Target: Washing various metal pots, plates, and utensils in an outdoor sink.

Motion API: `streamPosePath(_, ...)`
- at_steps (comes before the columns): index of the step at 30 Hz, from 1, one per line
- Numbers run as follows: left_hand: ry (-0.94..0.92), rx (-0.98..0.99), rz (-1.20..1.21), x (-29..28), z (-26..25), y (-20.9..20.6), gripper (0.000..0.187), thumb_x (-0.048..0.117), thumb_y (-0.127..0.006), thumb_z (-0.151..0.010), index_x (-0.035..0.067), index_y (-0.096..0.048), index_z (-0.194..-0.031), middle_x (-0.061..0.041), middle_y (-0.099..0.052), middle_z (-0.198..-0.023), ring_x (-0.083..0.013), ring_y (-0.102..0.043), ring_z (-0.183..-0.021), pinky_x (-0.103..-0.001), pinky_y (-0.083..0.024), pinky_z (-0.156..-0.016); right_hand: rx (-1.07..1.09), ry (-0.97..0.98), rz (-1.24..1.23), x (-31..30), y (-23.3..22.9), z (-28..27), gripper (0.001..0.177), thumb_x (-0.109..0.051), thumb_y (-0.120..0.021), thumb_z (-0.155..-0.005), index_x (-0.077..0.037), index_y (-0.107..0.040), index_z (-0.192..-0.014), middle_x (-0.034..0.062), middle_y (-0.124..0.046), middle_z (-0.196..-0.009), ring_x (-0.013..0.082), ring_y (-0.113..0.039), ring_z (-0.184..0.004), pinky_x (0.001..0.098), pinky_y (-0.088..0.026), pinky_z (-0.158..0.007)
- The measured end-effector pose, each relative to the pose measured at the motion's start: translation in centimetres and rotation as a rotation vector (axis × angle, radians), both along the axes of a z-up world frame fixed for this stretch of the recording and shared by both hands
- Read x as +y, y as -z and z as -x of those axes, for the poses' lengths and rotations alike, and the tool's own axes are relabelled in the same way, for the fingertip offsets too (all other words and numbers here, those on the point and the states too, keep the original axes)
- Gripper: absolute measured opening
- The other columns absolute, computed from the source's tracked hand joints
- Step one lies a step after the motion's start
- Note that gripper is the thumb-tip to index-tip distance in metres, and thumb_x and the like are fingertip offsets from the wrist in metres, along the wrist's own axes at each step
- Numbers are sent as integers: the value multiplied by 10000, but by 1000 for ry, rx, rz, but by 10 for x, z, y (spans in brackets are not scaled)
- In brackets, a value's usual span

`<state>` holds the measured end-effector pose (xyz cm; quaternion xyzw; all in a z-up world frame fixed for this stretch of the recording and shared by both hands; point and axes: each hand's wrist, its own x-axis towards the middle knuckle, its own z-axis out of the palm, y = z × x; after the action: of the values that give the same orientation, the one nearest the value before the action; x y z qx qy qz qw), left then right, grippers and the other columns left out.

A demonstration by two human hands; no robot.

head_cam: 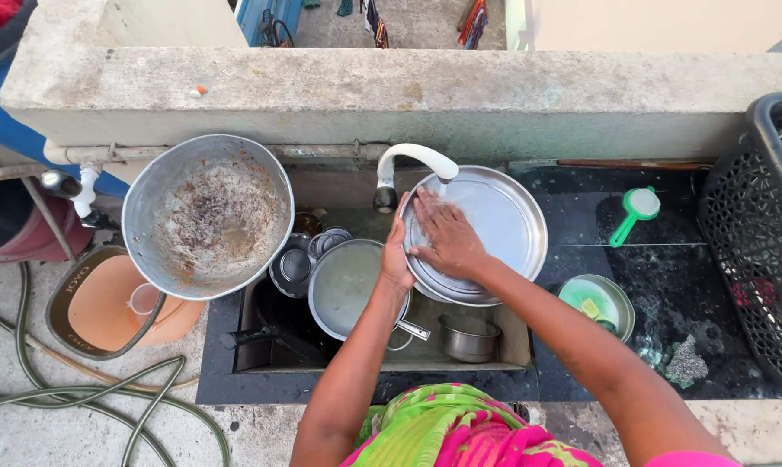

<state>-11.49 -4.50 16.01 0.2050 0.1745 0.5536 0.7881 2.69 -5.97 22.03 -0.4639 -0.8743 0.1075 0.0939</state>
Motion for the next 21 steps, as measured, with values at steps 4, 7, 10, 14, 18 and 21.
streamPosePath(4,-60,-12,-40,-1,2,-1,566,337,-397,-1103,127,-326,-1623,-93,-402,-1638,-253,-412,-1482,-402,-345,-1216,-16,229,29,11,-3,2,1005,-588,-531,-952,21,-162,-1662,175,-221,-1689,301,-224,-1562,484,-187,-1276)
streamPosePath(7,-117,-28,-7,-3,16,-10,565,313,-420,-1093,116,-335,-1615,-103,-416,-1621,-277,-442,-1450,-420,-375,-1193,-84,353,7,34,53,-41,987,-590,-499,-979,0,-138,-1684,151,-184,-1709,261,-179,-1584,469,-158,-1297)
streamPosePath(10,-154,11,-8,-4,25,-19,570,317,-434,-1086,106,-345,-1608,-94,-420,-1623,-274,-455,-1451,-423,-386,-1196,-86,396,-33,18,45,-61,883,-592,-433,-999,-47,-161,-1638,141,-98,-1735,260,-68,-1601,469,-109,-1264)
streamPosePath(14,-194,42,-23,-2,28,-2,575,321,-451,-1087,110,-348,-1612,-84,-413,-1636,-256,-447,-1463,-411,-375,-1208,-69,457,74,-18,57,-63,914,-629,-385,-983,-27,-135,-1624,173,-61,-1718,292,-30,-1588,466,-81,-1255)
streamPosePath(18,-196,39,38,-3,19,-11,570,333,-427,-1081,123,-345,-1605,-103,-432,-1602,-274,-461,-1429,-430,-395,-1176,-118,512,166,-21,64,-64,996,-668,-417,-962,20,-102,-1609,232,-17,-1686,370,-12,-1567,508,-72,-1231)
streamPosePath(21,-163,69,54,-7,3,3,554,329,-396,-1091,130,-347,-1605,-98,-441,-1595,-271,-460,-1428,-424,-395,-1171,-63,495,111,9,60,-49,909,-630,-440,-996,2,-174,-1593,243,-35,-1703,391,-52,-1585,537,-104,-1244)
